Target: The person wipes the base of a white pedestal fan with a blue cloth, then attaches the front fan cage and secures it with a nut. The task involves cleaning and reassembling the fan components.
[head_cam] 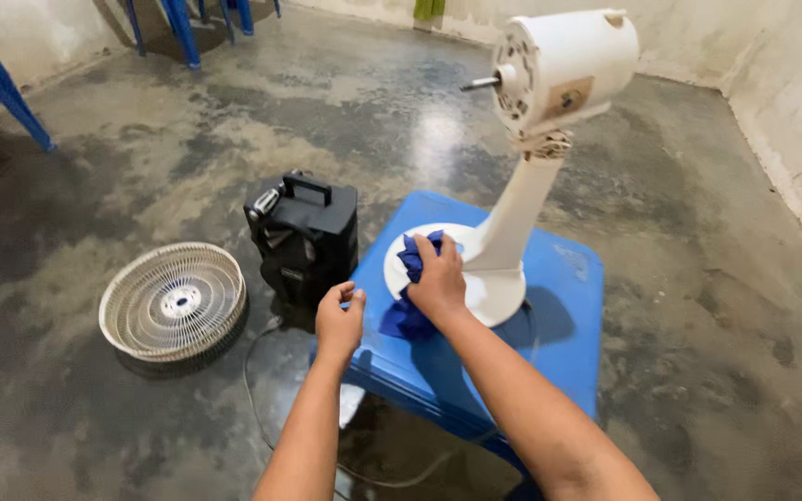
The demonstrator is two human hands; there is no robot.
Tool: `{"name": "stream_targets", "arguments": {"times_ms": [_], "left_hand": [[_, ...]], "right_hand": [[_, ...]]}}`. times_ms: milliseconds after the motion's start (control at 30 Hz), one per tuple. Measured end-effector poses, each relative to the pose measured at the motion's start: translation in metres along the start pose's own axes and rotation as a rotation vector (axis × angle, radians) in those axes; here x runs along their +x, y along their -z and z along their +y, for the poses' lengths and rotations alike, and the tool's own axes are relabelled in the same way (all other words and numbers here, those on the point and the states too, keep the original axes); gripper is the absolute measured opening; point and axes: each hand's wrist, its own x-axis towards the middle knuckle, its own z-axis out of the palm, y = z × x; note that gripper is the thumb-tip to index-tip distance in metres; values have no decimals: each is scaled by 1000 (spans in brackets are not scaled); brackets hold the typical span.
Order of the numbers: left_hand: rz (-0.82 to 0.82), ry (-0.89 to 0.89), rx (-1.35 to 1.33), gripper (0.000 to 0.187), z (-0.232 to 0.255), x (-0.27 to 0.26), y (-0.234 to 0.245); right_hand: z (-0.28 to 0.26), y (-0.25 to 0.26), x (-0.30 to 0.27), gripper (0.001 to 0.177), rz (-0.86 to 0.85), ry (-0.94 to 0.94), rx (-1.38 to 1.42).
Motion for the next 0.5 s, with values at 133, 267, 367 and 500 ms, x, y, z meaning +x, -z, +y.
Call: {"name": "stream_targets", "arguments": {"times_ms": [133, 267, 367, 500], "left_hand": [[-43, 28, 459, 46, 4, 26, 17], [-166, 81, 573, 52, 8, 46, 16], [-200, 92, 512, 50, 1, 44, 14], [-229, 93, 485, 48, -12, 39, 20]], "right_hand": [[6, -17, 14, 81, -81, -19, -256], [11, -36, 2, 81, -456, 37, -416], [8, -58, -19, 55, -541, 203, -342], [32, -61, -12, 42, -464, 410, -379]]}}
